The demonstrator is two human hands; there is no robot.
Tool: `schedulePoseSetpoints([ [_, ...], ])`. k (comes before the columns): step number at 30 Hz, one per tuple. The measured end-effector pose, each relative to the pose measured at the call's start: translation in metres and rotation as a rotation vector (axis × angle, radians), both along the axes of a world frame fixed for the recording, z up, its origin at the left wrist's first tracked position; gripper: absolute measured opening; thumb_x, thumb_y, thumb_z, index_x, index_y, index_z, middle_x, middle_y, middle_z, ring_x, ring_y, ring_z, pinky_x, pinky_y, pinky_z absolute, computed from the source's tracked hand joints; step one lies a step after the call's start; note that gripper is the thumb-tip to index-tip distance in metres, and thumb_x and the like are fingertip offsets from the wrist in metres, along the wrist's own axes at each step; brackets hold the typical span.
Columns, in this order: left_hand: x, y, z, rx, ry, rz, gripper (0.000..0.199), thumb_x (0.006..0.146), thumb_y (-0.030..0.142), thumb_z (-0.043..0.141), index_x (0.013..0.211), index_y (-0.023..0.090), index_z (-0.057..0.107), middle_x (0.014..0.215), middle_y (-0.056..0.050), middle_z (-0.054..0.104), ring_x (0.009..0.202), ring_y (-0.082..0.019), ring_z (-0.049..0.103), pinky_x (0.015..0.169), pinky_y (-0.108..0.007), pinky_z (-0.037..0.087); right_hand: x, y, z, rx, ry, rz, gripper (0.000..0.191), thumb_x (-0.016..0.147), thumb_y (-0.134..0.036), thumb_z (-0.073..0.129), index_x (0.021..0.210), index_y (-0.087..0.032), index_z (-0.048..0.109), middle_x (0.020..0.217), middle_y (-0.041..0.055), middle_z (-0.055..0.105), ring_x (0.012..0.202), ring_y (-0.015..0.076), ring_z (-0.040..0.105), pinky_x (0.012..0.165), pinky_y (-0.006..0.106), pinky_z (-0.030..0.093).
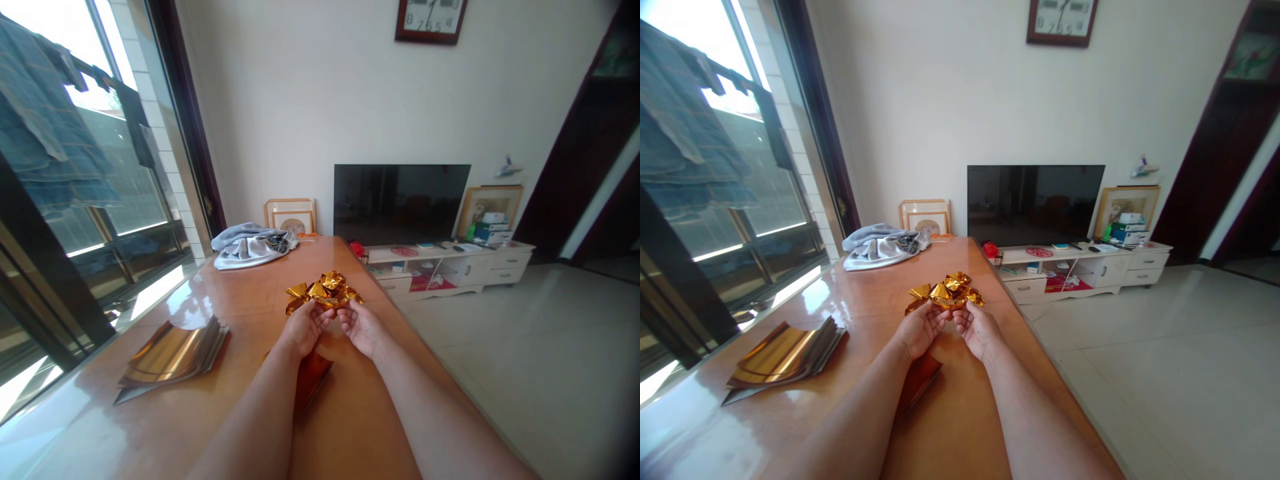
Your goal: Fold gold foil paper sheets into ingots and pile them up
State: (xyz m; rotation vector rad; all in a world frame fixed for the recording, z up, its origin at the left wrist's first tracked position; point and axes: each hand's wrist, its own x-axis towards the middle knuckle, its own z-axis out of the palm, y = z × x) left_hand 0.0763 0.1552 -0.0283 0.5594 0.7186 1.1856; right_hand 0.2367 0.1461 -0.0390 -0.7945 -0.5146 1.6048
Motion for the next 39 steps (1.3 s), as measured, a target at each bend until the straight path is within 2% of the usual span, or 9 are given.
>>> schedulePoseSetpoints([
  [14, 0.0005, -0.0034, 0.005, -0.01, -0.026, -0.032, 0.016, 0.096, 0.023, 0.057, 0.103, 0.011, 0.065, 0.088, -0.011, 0.074, 0.076, -0.016, 0.073, 0.067, -0.022, 0.059, -0.0004, -0.0031, 0.0077, -0.011, 0.073, -0.002, 0.011, 0.098, -0.023, 0.056, 0.096, -0.015, 0.063, 0.068, 0.005, 0.072, 0.06, 0.0144, 0.071, 0.052, 0.021, 0.058],
  [25, 0.0024, -0.0038, 0.0053, -0.005, -0.012, -0.021, 0.02, 0.095, 0.026, 0.06, 0.106, 0.011, 0.067, 0.087, -0.011, 0.074, 0.074, -0.015, 0.072, 0.071, -0.024, 0.06, -0.0011, -0.0018, 0.005, -0.029, 0.096, -0.003, 0.015, 0.099, -0.025, 0.054, 0.093, -0.015, 0.063, 0.068, 0.0053, 0.071, 0.06, 0.0137, 0.07, 0.053, 0.021, 0.059],
  [39, 0.0055, 0.0006, -0.0015, 0.034, 0.001, -0.03, 0.02, 0.097, 0.027, 0.057, 0.1, 0.01, 0.068, 0.09, -0.011, 0.073, 0.073, -0.014, 0.07, 0.069, -0.022, 0.058, -0.0014, 0.0009, -0.0011, -0.031, 0.064, -0.016, 0.016, 0.098, -0.026, 0.058, 0.094, -0.012, 0.066, 0.067, 0.0052, 0.07, 0.058, 0.0114, 0.066, 0.055, 0.02, 0.059],
])
